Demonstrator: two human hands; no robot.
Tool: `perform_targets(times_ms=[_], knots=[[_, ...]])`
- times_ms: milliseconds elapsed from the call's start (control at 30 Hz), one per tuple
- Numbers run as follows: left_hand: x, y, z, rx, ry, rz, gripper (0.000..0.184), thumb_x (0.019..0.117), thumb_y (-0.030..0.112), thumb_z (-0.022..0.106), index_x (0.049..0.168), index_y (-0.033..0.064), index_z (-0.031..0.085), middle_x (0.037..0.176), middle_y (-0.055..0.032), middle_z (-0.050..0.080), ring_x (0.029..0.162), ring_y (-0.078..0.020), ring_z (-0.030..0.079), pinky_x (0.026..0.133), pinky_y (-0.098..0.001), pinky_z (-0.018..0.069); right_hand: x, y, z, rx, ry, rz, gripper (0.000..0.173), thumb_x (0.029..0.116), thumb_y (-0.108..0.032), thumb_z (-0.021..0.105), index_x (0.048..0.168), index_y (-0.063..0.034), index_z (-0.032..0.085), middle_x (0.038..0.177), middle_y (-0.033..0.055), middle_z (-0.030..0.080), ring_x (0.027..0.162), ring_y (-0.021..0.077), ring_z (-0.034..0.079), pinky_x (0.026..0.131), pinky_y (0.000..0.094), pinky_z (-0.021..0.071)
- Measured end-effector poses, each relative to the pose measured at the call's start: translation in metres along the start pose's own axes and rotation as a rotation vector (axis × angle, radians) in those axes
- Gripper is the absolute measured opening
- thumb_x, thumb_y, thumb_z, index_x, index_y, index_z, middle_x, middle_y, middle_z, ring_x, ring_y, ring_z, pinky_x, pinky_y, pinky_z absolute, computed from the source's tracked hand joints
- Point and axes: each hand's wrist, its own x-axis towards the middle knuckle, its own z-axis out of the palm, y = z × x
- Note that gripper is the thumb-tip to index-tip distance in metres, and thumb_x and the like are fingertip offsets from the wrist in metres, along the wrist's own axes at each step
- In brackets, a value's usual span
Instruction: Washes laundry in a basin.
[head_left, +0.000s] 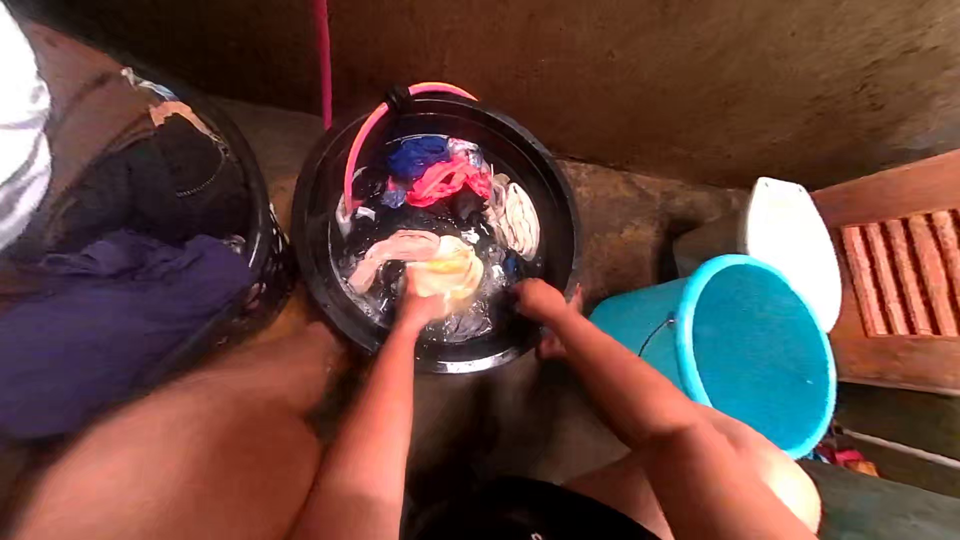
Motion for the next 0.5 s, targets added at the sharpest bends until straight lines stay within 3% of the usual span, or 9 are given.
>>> perform_targets(times_ms=[67,133,167,267,300,367,433,500], knots=[[0.000,0.007,-0.020,0.086,0.078,-0.002,0.079,0.0987,0.023,0.066,0.164,0.0134,0.024,0.158,-0.0236,0.042,0.143,-0.0421,0.045,0.116,-0.0624,0.0377,0.020,-0.009,0.030,0.057,0.100,0.029,0.076,0.0864,-0.017,0.076,0.155,-0.0139,0.045,0.161,0.0245,0.035,0.146,0.0496,0.036,0.108,0.0730,0.0383],[-0.007,0.020,-0.039,0.114,0.191,0.006,0.047,0.1028,0.021,0.057,0.148,0.0106,0.053,0.139,-0.0213,0.062,0.129,-0.0404,0.059,0.107,-0.0631,0.0452,0.023,-0.035,0.047,0.149,0.159,0.098,0.079,0.0823,-0.013,0.077,0.154,-0.0074,0.044,0.154,0.0279,0.043,0.142,0.0494,0.041,0.109,0.0712,0.0373],[-0.011,0.027,-0.044,0.064,0.226,0.023,0.038,0.1040,0.019,0.054,0.140,0.0087,0.059,0.131,-0.0210,0.065,0.122,-0.0385,0.063,0.103,-0.0606,0.0489,0.022,-0.049,0.048,0.204,0.110,0.109,0.072,0.0848,-0.014,0.076,0.150,-0.0030,0.046,0.148,0.0294,0.048,0.138,0.0492,0.045,0.107,0.0704,0.0400],[-0.027,0.047,-0.040,-0.214,0.187,0.099,0.031,0.1053,0.016,0.053,0.133,0.0034,0.062,0.124,-0.0223,0.066,0.109,-0.0338,0.065,0.095,-0.0528,0.0526,0.029,-0.052,0.045,0.246,-0.146,-0.100,0.057,0.0957,-0.016,0.069,0.146,0.0014,0.049,0.139,0.0303,0.057,0.131,0.0471,0.055,0.108,0.0668,0.0428],[-0.032,0.052,-0.034,-0.259,0.143,0.125,0.030,0.1052,0.015,0.054,0.132,0.0022,0.061,0.122,-0.0218,0.066,0.106,-0.0317,0.066,0.094,-0.0504,0.0528,0.032,-0.047,0.045,0.232,-0.155,-0.133,0.053,0.0967,-0.015,0.068,0.145,0.0007,0.051,0.137,0.0300,0.059,0.129,0.0474,0.057,0.107,0.0672,0.0432],[-0.037,0.059,-0.020,-0.224,0.040,0.164,0.030,0.1039,0.015,0.055,0.131,0.0030,0.063,0.116,-0.0206,0.069,0.101,-0.0297,0.067,0.092,-0.0486,0.0540,0.029,-0.044,0.045,0.195,-0.096,-0.021,0.060,0.0969,-0.023,0.068,0.149,-0.0033,0.046,0.138,0.0290,0.059,0.129,0.0484,0.057,0.106,0.0678,0.0447],[-0.040,0.057,-0.003,-0.175,-0.098,0.167,0.032,0.1043,0.018,0.058,0.133,0.0044,0.061,0.120,-0.0195,0.069,0.105,-0.0291,0.068,0.094,-0.0477,0.0545,0.016,-0.052,0.050,0.156,-0.096,0.022,0.062,0.0976,-0.029,0.066,0.150,-0.0024,0.045,0.142,0.0284,0.057,0.132,0.0484,0.053,0.108,0.0676,0.0425],[-0.042,0.053,0.009,-0.175,-0.188,0.136,0.034,0.1052,0.018,0.058,0.136,0.0044,0.060,0.130,-0.0197,0.065,0.114,-0.0293,0.066,0.099,-0.0477,0.0534,-0.002,-0.062,0.037,0.222,-0.095,-0.112,0.049,0.0975,-0.022,0.066,0.140,0.0003,0.056,0.135,0.0267,0.061,0.128,0.0439,0.058,0.108,0.0638,0.0445]])
